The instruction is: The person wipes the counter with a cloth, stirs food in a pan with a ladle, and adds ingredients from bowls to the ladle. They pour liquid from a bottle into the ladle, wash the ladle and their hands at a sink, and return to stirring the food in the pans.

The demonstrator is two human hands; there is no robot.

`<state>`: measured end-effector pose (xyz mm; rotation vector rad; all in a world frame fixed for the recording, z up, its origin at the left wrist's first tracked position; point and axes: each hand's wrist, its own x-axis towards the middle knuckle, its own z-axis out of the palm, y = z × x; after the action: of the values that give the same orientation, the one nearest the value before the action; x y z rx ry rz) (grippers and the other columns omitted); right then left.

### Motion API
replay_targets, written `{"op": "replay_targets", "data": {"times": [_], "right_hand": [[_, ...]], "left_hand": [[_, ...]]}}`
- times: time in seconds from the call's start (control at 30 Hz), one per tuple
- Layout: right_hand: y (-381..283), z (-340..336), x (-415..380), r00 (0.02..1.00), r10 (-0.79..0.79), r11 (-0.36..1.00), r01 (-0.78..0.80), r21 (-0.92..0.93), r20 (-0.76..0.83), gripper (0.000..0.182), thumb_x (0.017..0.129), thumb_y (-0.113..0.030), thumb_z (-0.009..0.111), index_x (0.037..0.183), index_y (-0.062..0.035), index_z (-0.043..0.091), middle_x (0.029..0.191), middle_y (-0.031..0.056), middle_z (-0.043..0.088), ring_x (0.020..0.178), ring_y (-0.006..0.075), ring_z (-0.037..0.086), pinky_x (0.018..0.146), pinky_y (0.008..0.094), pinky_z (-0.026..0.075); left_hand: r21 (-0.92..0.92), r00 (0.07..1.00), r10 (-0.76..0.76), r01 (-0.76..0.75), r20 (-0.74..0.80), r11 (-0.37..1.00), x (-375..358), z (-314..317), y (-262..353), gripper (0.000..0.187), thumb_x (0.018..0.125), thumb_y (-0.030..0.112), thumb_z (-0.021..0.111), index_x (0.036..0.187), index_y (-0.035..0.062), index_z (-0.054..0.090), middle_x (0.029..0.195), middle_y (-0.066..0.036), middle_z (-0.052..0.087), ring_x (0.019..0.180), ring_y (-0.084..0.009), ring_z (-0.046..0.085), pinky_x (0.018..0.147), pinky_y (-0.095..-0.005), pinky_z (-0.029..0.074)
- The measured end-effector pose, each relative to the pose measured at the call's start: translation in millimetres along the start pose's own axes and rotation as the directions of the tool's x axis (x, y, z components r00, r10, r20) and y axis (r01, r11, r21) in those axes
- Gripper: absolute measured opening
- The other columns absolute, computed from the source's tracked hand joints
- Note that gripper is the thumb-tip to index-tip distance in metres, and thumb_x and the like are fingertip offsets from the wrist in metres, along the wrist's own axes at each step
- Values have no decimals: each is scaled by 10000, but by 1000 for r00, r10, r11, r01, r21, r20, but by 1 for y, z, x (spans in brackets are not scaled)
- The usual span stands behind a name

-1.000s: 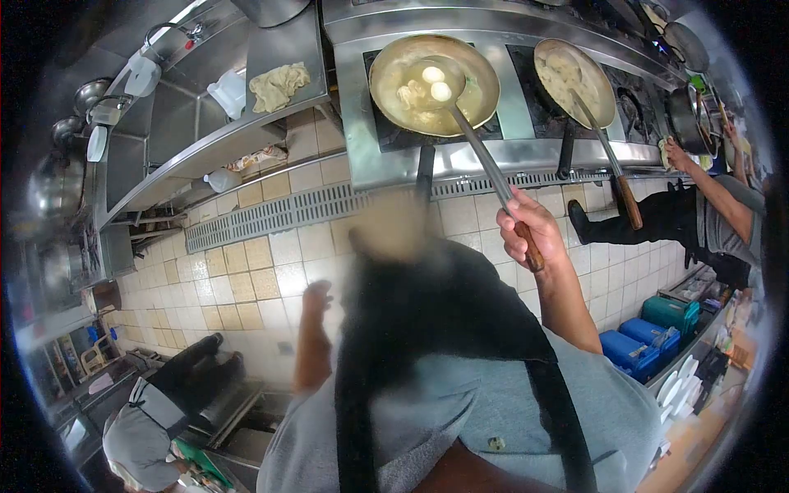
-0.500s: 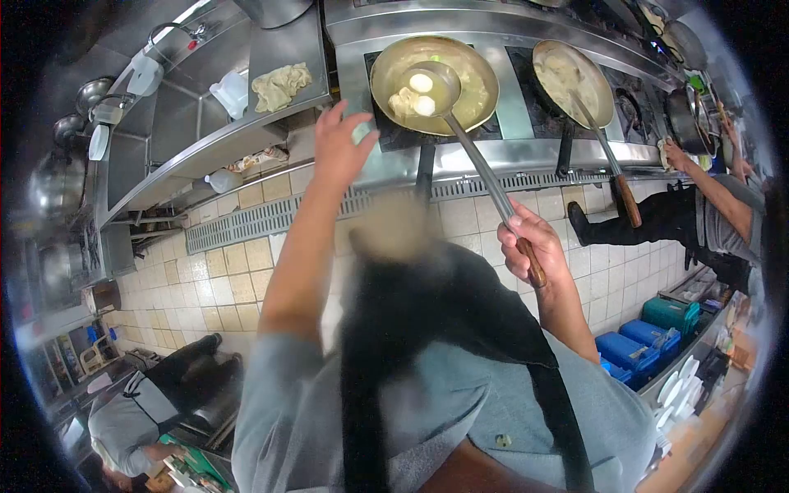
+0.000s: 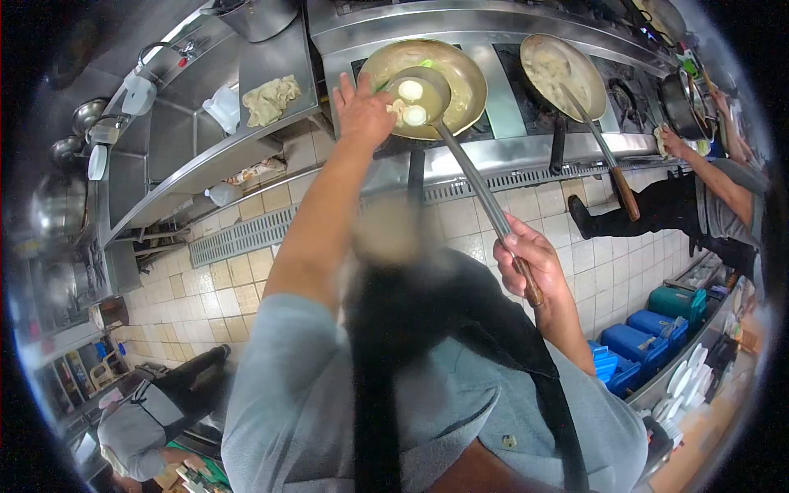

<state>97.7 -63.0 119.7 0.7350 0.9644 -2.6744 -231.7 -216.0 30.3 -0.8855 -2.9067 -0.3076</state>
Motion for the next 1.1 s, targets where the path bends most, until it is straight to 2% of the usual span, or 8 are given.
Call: {"op": "replay_targets", "data": {"times": [0.43,0.53,0.63,0.73,0.83,0.93,1.0,1.1], "right_hand": [[-3,-14,4,999,-16,992,11,123,40,431,958,-141,501,1368,-58,396,726,78,524,383,105,451,295,233,345],[-6,-18,6,996,-1,974,-20,225,94,418,960,-143,500,1355,-49,401,722,79,520,379,109,450,289,236,338],[-7,-16,5,997,-8,980,-6,199,72,430,957,-143,506,1360,-48,395,725,77,521,374,111,449,288,237,339],[-8,-9,5,997,-55,996,52,-66,-50,427,957,-149,508,1358,-53,398,727,78,519,371,114,450,285,236,338],[-10,-12,10,992,-114,988,106,-113,-62,410,968,-119,473,1360,-34,388,753,93,513,377,104,450,282,229,352],[-18,-18,13,998,-68,989,69,131,-14,409,968,-124,474,1359,-32,393,742,84,501,377,101,449,276,222,353],[-19,-19,16,996,-80,983,72,166,42,323,960,-145,507,1269,-67,463,738,86,525,374,106,456,277,218,325],[-23,-18,18,995,-102,987,98,127,22,411,963,-136,497,1350,-36,401,732,75,507,374,99,442,272,219,336]], "left_hand": [[-67,993,-95,100,71,993,4,20,-21,176,823,314,613,965,286,713,1502,-95,348,1420,-430,159,1144,-577,112],[-166,997,-30,18,-70,986,1,24,-45,153,814,319,635,943,280,707,1472,-90,404,1398,-450,210,1134,-579,141],[-342,983,-122,68,-138,937,-20,14,-65,133,796,301,661,900,224,691,1399,-135,488,1351,-418,331,1131,-544,187],[-336,947,-66,-46,-315,941,-49,17,-98,115,786,270,676,852,177,668,1321,-177,548,1285,-369,438,1123,-504,232],[-370,946,-181,71,-269,926,-92,29,-125,113,794,244,670,831,138,654,1277,-229,561,1233,-346,490,1112,-487,258],[-461,943,-307,217,-131,861,-150,55,-161,159,785,237,673,874,105,660,1207,-228,593,1212,-372,492,1093,-473,288],[-433,891,-451,389,-47,813,-195,78,-182,201,776,255,678,883,85,674,1102,-203,637,1121,-374,553,1014,-446,391],[-421,775,-619,608,127,673,-273,92,-185,221,806,273,637,846,62,689,1014,-192,668,953,-333,633,844,-433,496]]}}
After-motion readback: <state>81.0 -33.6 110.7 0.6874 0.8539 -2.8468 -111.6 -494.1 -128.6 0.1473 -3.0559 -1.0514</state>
